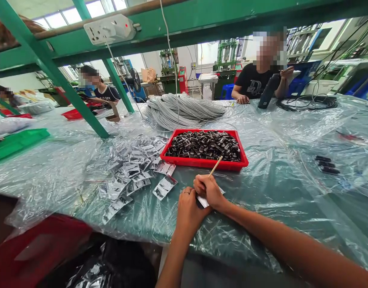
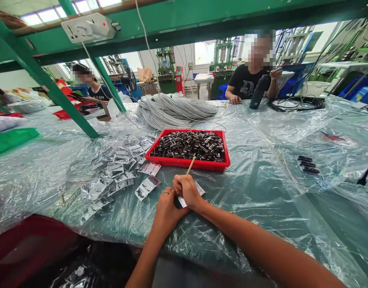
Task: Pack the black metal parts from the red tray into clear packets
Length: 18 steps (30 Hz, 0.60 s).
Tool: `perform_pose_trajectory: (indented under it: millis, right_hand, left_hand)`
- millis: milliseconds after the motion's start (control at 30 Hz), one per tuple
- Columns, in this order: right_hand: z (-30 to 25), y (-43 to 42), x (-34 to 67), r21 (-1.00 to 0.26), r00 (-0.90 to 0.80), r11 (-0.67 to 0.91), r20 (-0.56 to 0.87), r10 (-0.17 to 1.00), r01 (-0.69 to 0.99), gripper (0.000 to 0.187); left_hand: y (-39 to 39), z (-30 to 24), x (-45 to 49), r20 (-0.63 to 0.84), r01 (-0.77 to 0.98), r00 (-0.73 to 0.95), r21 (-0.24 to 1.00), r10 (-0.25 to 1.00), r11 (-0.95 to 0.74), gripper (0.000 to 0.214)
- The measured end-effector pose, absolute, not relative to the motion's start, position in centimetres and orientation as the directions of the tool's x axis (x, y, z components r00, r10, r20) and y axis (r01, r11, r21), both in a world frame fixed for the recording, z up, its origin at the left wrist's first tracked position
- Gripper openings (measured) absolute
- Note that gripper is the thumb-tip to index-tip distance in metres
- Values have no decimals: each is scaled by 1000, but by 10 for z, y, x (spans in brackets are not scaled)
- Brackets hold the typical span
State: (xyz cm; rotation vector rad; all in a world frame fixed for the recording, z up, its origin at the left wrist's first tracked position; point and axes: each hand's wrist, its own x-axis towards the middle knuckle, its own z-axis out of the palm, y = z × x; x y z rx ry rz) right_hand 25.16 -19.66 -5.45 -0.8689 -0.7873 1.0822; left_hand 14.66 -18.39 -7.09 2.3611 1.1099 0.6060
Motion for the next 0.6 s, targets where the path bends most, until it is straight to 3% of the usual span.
perform_pose_trajectory:
  millis: [167, 267, 400, 600]
  right_hand:
    - [-50, -214, 257, -962, 143, 23, -18, 990, -273, 43]
    - [-47, -214, 271, -929, 29, -59, -75, 997, -365, 43]
    - [-46, -199, 288, -829, 179, 103, 4, 984, -549, 45]
    - [-53, -188, 283, -866, 239, 182, 75, 968, -465, 45]
  left_hand:
    - [-185, -71, 146, 198, 610, 582, 535, 789, -585, 22]
    - [-185, -73, 144, 221, 591, 603, 522, 767, -615, 35]
    - [-187, -71, 142, 244, 564, 639, 496, 729, -660, 50]
    - [-189, -66, 142, 206, 564, 649, 515, 732, -646, 41]
